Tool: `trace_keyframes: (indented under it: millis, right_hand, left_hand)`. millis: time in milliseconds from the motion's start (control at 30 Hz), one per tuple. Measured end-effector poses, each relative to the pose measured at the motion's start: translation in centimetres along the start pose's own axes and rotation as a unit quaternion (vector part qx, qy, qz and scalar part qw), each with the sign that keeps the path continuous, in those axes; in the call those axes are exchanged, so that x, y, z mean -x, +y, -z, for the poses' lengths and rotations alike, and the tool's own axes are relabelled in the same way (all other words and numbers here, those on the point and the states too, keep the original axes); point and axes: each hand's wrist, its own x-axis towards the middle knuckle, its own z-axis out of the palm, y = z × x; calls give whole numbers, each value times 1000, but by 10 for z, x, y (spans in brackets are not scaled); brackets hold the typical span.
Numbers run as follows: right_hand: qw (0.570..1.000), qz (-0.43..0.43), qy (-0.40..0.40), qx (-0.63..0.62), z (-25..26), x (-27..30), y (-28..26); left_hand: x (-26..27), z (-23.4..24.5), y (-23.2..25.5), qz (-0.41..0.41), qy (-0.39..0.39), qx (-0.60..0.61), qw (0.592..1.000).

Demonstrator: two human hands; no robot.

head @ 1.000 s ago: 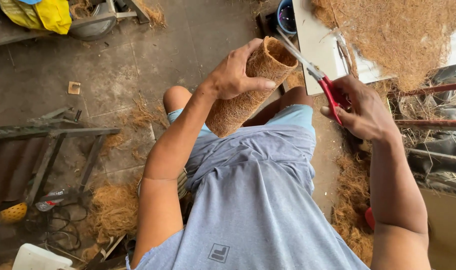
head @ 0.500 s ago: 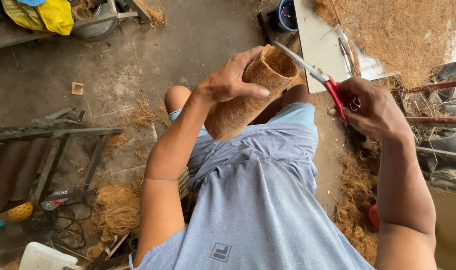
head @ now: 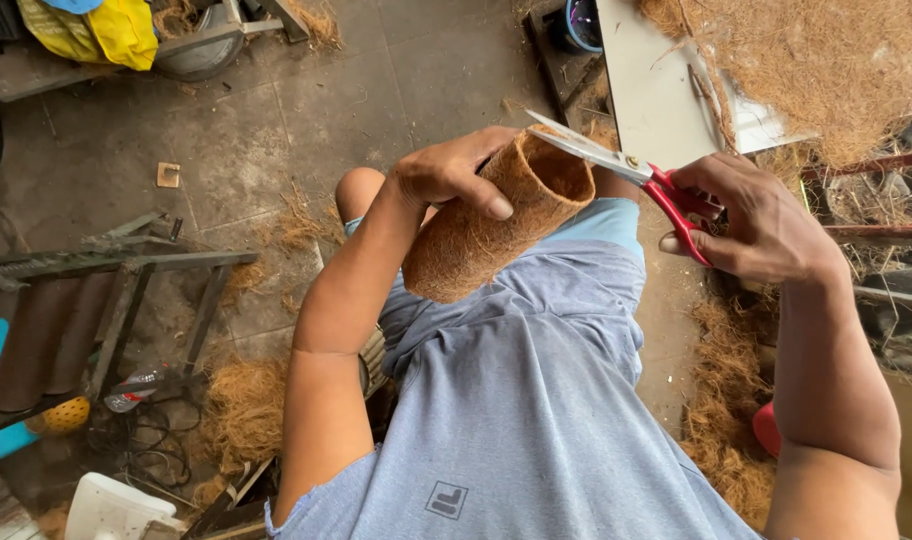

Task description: Trimming a sheet of coconut fiber with scissors and rolling it into a cylindrical shape.

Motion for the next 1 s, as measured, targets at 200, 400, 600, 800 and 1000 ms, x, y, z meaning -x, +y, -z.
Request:
trace_keyframes:
  millis: [200, 400, 600, 800, 1000]
  right_hand:
    - [999, 40, 31, 1, -4, 4, 5]
    - [997, 43, 49, 34, -11, 13, 21]
    - [991, -117, 54, -35, -3, 5, 17]
    - [952, -298, 60, -34, -14, -16, 7]
    - [917, -355, 145, 111, -54, -54, 72]
  left_hand:
    - [0, -4, 0, 24, 8, 30, 999]
    - [-2, -3, -7, 39, 2, 69, 997]
    - [-5, -5, -9, 34, 36, 38, 998]
    - [-20, -14, -15, -91, 259, -151, 949]
    - [-42, -14, -12, -101, 450, -287, 840]
